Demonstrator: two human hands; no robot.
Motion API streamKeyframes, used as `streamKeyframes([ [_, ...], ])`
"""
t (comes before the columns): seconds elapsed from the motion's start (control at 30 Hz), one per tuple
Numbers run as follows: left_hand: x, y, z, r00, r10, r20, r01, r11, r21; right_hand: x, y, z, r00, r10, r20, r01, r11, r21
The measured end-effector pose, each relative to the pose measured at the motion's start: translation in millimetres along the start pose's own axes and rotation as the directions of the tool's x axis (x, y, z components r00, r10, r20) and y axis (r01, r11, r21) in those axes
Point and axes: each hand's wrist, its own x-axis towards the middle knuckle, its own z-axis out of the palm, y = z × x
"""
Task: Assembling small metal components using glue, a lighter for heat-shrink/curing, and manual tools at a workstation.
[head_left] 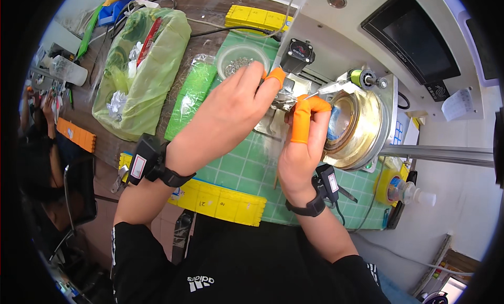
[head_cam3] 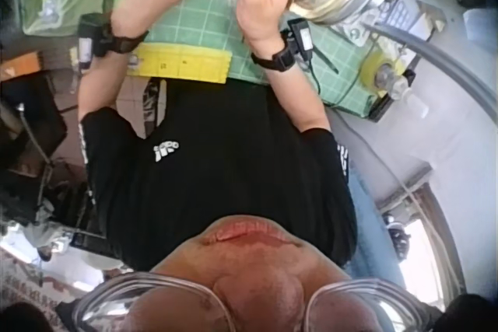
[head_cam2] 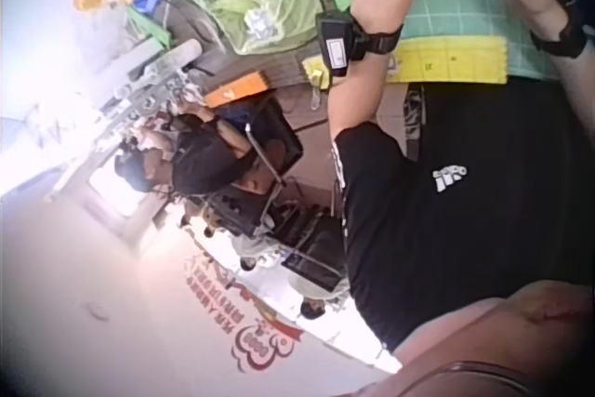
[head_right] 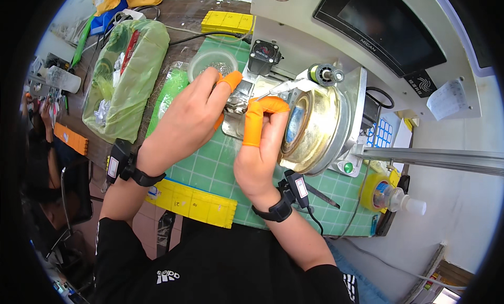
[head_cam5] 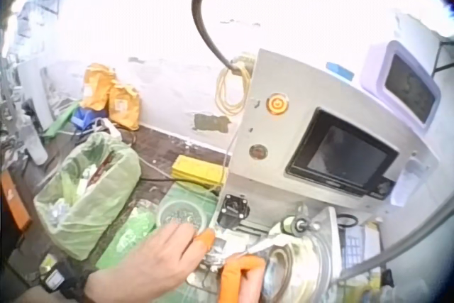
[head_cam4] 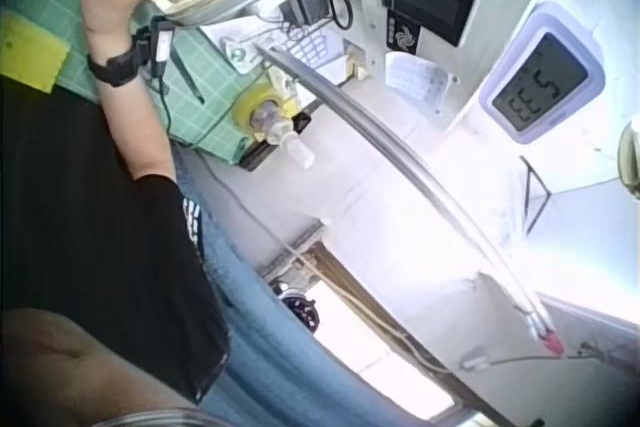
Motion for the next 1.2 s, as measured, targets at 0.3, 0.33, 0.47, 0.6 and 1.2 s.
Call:
streamKeyframes([
  [0.3, 0, -14, -9, 0.814, 0.392, -0.429, -0.409, 0.911, 0.057, 2, 0, 1, 1.000, -0.026, 0.005, 0.025, 0.998, 0.057],
  [0.33, 2, -15, -8, 0.813, 0.394, -0.429, -0.412, 0.910, 0.056, 1, 0, 3, 1.000, -0.008, 0.003, 0.008, 0.998, 0.067],
  [0.47, 7, -14, -5, 0.766, 0.491, -0.414, -0.527, 0.849, 0.032, 3, 0, 3, 0.999, -0.045, 0.002, 0.045, 0.997, 0.062],
  [0.6, 8, -12, 3, 0.775, 0.453, -0.441, -0.500, 0.866, 0.012, 3, 1, 3, 0.998, -0.063, 0.004, 0.062, 0.994, 0.090],
  [1.2, 28, 9, -27, 0.994, -0.040, -0.098, -0.033, 0.762, -0.647, 2, -1, 4, 1.000, -0.014, -0.005, 0.015, 0.992, 0.124],
])
